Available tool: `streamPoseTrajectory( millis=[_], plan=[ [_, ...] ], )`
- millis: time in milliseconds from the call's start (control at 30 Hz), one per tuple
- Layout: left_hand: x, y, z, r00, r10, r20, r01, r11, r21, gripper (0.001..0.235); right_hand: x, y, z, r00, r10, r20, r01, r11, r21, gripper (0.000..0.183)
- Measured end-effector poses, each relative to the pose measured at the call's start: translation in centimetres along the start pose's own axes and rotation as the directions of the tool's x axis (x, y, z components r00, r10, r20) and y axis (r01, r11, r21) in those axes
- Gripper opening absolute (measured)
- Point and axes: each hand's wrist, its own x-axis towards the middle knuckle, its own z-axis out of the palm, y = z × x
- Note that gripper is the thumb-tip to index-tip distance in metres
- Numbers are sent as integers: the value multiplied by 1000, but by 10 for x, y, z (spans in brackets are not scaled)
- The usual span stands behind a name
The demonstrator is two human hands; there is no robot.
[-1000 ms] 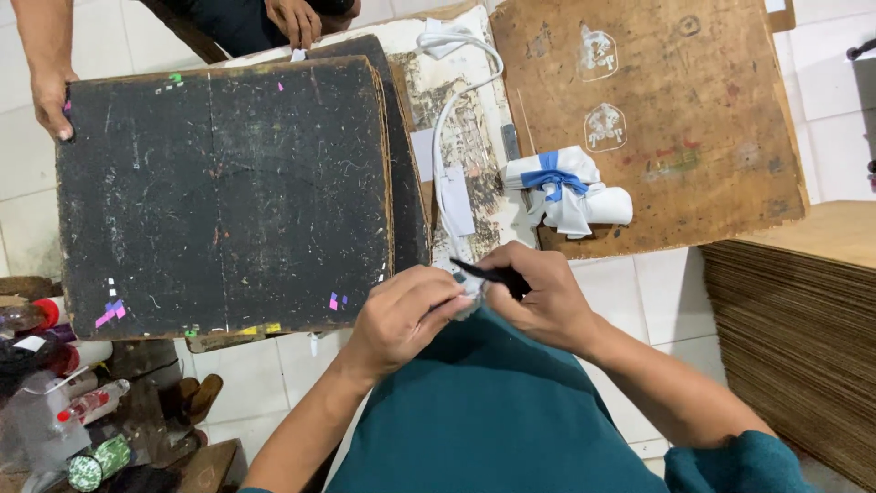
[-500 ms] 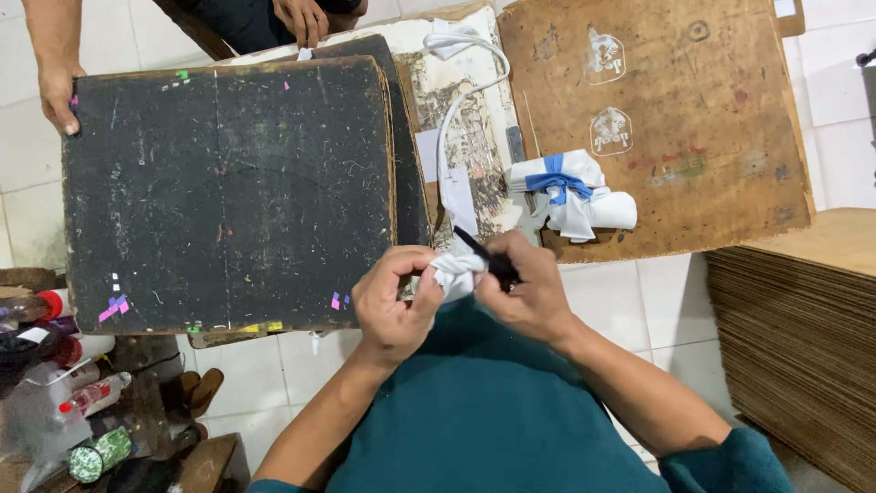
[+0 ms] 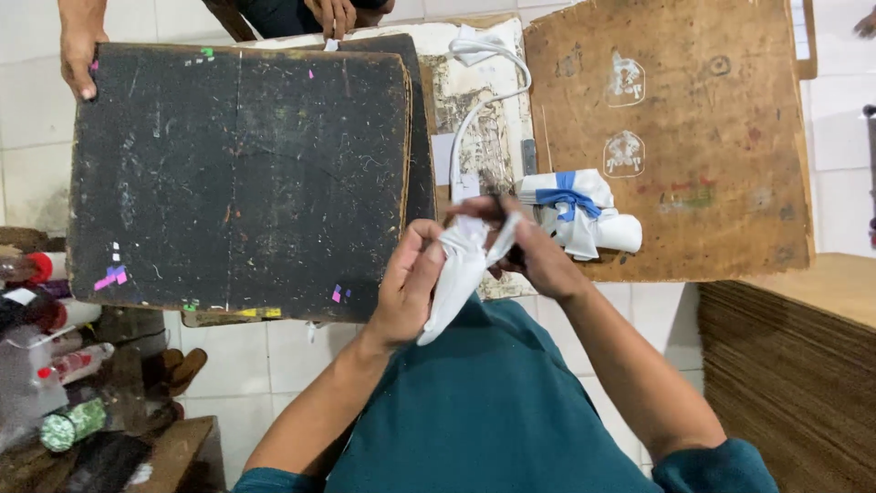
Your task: Aligning and smoothing white fabric pieces on a black board for printing preparation
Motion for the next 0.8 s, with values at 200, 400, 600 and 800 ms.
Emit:
streamPoseTrajectory(
  millis=[200,400,600,800],
  plan=[
    [8,10,-50,979,-173,-105,176,984,22,21,18,-45,-41,915,215,342,-35,886,-463,32],
    [-22,37,-100,889,-259,-378,196,961,-196,29,17,-81,-120,953,-72,-296,-57,912,-407,20],
    [-92,42,-140,784,-250,-568,80,948,-307,29,45,-93,-89,971,-102,-217,-28,850,-526,25],
    [-140,46,-172,826,-212,-522,87,963,-254,39,52,-112,-76,990,137,-36,-106,549,-829,37]
  ],
)
